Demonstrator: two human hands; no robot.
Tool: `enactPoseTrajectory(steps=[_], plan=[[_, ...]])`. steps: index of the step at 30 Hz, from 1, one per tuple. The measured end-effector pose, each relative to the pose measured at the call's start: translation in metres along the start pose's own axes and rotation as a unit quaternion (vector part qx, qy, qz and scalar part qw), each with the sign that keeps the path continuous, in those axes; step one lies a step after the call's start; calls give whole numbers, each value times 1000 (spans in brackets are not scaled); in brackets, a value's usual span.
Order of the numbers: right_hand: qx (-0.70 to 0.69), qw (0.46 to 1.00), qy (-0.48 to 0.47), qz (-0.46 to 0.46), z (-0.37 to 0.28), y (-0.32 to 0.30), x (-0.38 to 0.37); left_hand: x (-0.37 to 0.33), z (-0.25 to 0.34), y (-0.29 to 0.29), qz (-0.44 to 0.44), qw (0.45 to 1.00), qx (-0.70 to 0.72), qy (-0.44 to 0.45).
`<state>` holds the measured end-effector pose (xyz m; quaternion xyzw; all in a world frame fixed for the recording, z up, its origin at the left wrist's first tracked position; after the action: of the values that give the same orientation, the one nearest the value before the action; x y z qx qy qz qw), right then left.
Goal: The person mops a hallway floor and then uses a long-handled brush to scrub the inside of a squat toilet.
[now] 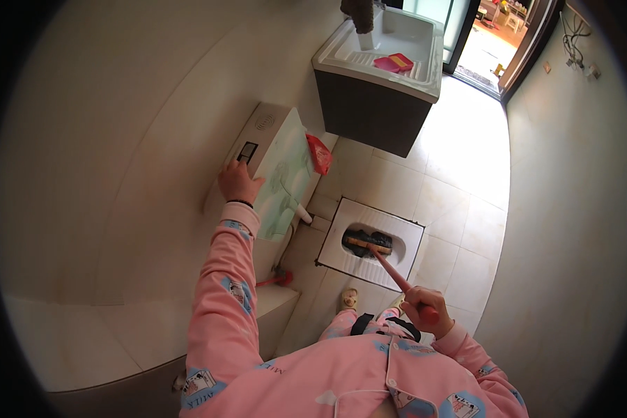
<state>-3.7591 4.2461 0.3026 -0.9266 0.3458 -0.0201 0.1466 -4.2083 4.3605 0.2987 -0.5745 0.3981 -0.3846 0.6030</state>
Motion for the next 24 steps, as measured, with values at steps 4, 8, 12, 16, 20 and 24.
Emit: enactPoseTrajectory(steps=[4, 8, 12, 16, 20, 24], plan=[[9, 999, -19, 31, 0, 6, -5, -14, -9, -3, -59, 998, 9, -24], [5, 1000, 1, 24, -2, 3, -3, -13, -9, 3, -55, 998, 40, -6], [-27, 998, -44, 40, -1, -3, 3, 2, -3, 12, 21, 998, -30, -44], [-42, 985, -66, 155, -5, -33, 20, 92, 94, 65, 52, 965, 174, 189], [-76, 959, -125, 244, -69, -85, 25, 215, 246, 102, -161, 762, 458, 429], [-75, 946, -261, 175, -144, -99, 18, 246, 331, 55, -107, 750, 541, 365]])
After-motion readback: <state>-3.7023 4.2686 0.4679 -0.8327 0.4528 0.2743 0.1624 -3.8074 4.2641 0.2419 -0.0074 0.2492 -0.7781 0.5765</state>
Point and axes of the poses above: each hand's wrist, its own x-axis away from the middle knuckle, its own y-axis out of the palm, z = x × y, the point moved 3 cm from there along -x, towards the middle knuckle, and after that the axes turned 15 degrees about -z, right-handed, at the moved point
